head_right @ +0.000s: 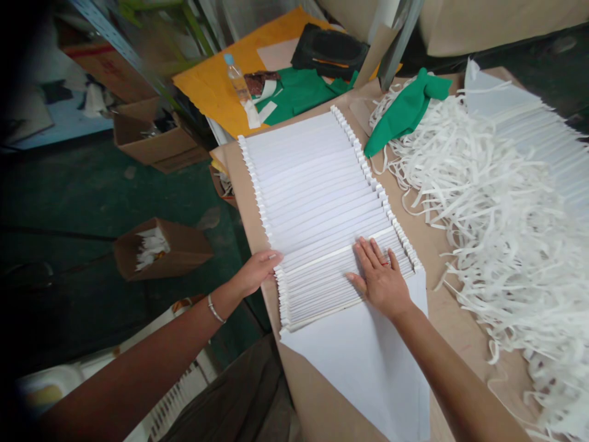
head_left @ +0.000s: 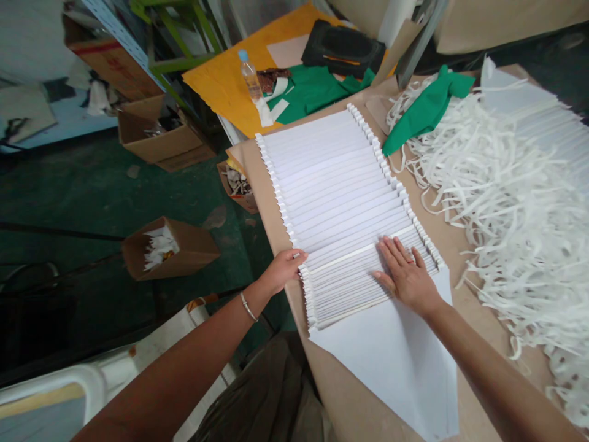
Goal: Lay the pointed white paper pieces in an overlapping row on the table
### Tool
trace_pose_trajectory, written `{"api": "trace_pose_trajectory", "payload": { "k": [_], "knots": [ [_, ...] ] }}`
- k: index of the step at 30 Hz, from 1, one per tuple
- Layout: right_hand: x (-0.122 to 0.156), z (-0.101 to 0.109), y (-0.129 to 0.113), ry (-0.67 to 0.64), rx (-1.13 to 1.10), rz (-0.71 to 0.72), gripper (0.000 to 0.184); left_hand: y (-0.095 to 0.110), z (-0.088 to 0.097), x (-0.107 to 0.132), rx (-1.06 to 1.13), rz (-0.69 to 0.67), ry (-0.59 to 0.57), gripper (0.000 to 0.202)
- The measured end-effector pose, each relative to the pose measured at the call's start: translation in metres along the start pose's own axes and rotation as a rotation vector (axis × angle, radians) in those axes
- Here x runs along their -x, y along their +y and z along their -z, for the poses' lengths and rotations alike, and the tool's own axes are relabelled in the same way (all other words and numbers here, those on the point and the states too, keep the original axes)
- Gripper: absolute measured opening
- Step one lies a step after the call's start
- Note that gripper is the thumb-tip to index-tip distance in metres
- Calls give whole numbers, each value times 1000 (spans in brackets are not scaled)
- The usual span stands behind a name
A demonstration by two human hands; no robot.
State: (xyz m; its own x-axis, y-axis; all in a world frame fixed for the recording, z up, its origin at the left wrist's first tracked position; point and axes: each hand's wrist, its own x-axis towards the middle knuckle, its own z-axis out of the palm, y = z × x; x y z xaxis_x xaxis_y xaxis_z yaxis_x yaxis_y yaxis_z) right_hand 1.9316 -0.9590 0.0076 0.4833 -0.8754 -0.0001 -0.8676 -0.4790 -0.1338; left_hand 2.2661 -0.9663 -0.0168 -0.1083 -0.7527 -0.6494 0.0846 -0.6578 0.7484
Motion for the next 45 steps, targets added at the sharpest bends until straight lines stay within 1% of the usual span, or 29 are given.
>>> {"api": "trace_pose_trajectory", "payload": {
  "k": [3, 4, 5, 6, 7, 8, 9, 10, 11, 12, 13, 14, 15, 16, 19, 23, 31, 33, 34, 36, 40, 42, 43, 45],
  "knots": [
    [9, 2, -1, -31, 0, 41, 74, 4, 6, 0, -41, 26, -39, 51],
    [11, 4, -3, -45, -3, 56, 74, 7, 9, 0, -105, 33, -34, 49],
    [11, 6, -6, -53, -6, 63, 73, 12, 11, 1, -210, 17, 0, 47],
    [9, 10, -11, -52, -8, 58, 73, 17, 12, 2, -352, -33, 72, 43],
    [6, 14, -18, -40, -10, 41, 73, 22, 11, 3, -518, -119, 165, 38],
    [1, 19, -28, -14, -12, 12, 73, 26, 8, 5, -684, -240, 250, 33],
    [-4, 22, -39, 19, -13, -23, 73, 28, 2, 6, -826, -385, 290, 29],
    [-9, 25, -51, 49, -16, -58, 73, 29, -5, 7, -934, -533, 261, 28],
    [-13, 25, -64, 72, -19, -85, 74, 27, -14, 7, -1010, -661, 168, 32],
    [-17, 23, -75, 81, -23, -94, 75, 24, -23, 7, -1062, -760, 42, 38],
    [-18, 19, -84, 79, -28, -85, 77, 19, -32, 5, -1098, -825, -85, 45],
    [-18, 14, -90, 67, -33, -66, 80, 12, -39, 4, -1129, -860, -180, 52],
    [-17, 8, -93, 52, -37, -49, 81, 6, -44, 1, -1157, -871, -232, 57],
    [-14, 2, -94, 42, -38, -44, 82, 0, -47, -2, -1182, -867, -251, 61],
    [0, -7, -89, 22, -32, -70, 83, -10, -46, -7, -1217, -860, -250, 64],
    [21, -2, -82, 14, -19, -63, 80, -8, -42, -8, -1188, -886, -250, 66],
    [77, -2, -84, -2, -10, -76, 76, -8, -43, -6, -1215, -889, -250, 66],
    [82, 0, -82, -6, -9, -62, 75, -5, -44, -6, -1240, -894, -237, 65],
    [79, 1, -80, -7, -9, -54, 74, -2, -45, -8, -1260, -902, -232, 63],
    [62, 2, -75, 0, -9, -75, 72, 8, -49, -15, -1312, -937, -232, 59],
    [5, -6, -64, 40, -13, -190, 71, 32, -59, -40, -1459, -1043, -287, 52],
    [-16, -14, -62, 32, -22, -220, 71, 40, -60, -51, -1533, -1086, -311, 52],
    [-22, -18, -62, 23, -27, -223, 72, 42, -60, -55, -1565, -1103, -316, 52],
    [-25, -23, -62, 18, -33, -219, 73, 44, -58, -59, -1608, -1129, -313, 54]
  ]
}}
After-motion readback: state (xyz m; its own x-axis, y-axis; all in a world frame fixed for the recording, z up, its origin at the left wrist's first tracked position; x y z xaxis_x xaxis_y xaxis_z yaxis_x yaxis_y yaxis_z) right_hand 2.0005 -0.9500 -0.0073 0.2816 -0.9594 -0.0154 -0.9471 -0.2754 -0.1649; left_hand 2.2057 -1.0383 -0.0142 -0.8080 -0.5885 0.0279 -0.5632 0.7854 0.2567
